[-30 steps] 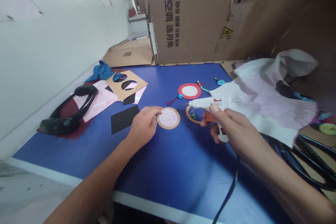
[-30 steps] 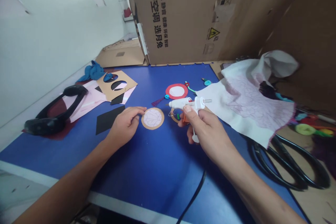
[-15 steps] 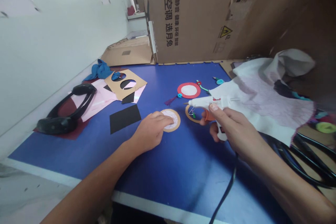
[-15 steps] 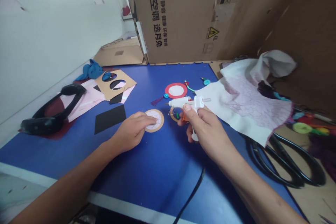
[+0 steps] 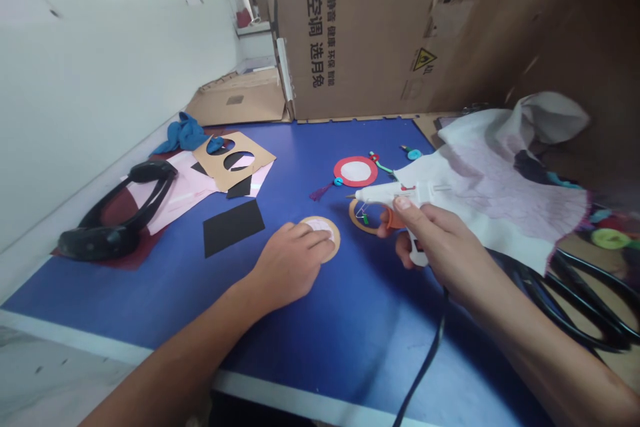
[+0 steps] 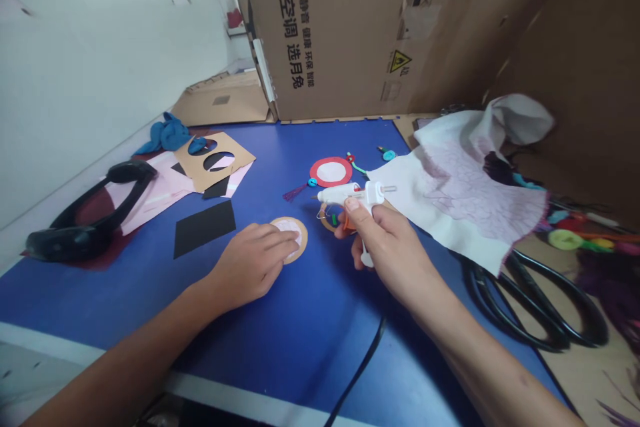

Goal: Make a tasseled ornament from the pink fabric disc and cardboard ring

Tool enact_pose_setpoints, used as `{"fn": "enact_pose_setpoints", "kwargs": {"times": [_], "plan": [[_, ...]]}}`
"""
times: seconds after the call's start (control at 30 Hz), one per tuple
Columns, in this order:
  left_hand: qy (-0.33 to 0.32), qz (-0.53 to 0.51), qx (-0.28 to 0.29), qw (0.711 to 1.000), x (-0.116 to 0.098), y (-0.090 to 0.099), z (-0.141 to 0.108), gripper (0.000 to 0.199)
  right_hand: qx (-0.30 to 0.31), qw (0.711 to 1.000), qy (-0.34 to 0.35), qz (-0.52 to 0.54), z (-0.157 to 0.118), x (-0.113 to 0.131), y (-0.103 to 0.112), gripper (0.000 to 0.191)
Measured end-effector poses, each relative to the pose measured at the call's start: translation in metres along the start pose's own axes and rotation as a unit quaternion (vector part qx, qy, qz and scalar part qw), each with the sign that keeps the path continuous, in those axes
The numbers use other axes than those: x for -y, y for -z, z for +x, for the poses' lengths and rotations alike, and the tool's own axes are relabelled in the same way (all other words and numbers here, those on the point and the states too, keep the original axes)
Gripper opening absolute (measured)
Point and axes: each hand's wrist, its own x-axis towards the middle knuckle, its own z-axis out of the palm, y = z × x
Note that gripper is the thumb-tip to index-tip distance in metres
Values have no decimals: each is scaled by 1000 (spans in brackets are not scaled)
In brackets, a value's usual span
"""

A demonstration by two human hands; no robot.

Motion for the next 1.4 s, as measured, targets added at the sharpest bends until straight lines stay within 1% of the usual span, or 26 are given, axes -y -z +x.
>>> {"fn": "enact_pose_setpoints", "kwargs": {"times": [0.1,0.27,0.4,0.5,0.57,0.67,0.73,0.87,0.97,1.1,1.17,1.27,1.4], "plan": [[-17,-33,8,999,3,-1,-2,36,-2,1000,-1,0,0,-1,0,68],[-5,-37,-8,999,5,-3,-3,35,-3,1000,-2,1,0,-1,0,69],[-7,-54,5,998,6,-4,-2,38,-2,1000,-1,-9,-1,2,0,70],[0,-62,6,998,9,-2,-3,35,-6,1000,-5,1,-1,5,0,69],[7,-65,-15,998,12,-1,-4,31,-5,1000,-6,8,-2,6,0,68],[31,-60,-66,996,14,2,-6,30,-2,1000,-8,19,-2,7,1,67],[39,-42,-80,995,13,4,-7,30,-2,1000,-9,25,-2,7,1,67],[-2,3,-46,999,4,4,-6,31,-3,1000,-12,21,-1,8,1,67],[-22,15,-30,999,-1,3,-6,33,-5,1000,-14,13,-1,10,1,68],[-41,-8,7,999,-4,2,-5,34,-2,1000,-16,9,-1,10,1,67],[-49,-33,16,998,-3,3,-5,34,0,1000,-22,10,-1,9,1,66],[-44,-57,3,997,0,3,-6,35,-1,1000,-25,15,0,7,1,65],[-24,-38,-27,999,2,1,-8,35,-5,1000,-19,22,0,5,0,66]]}}
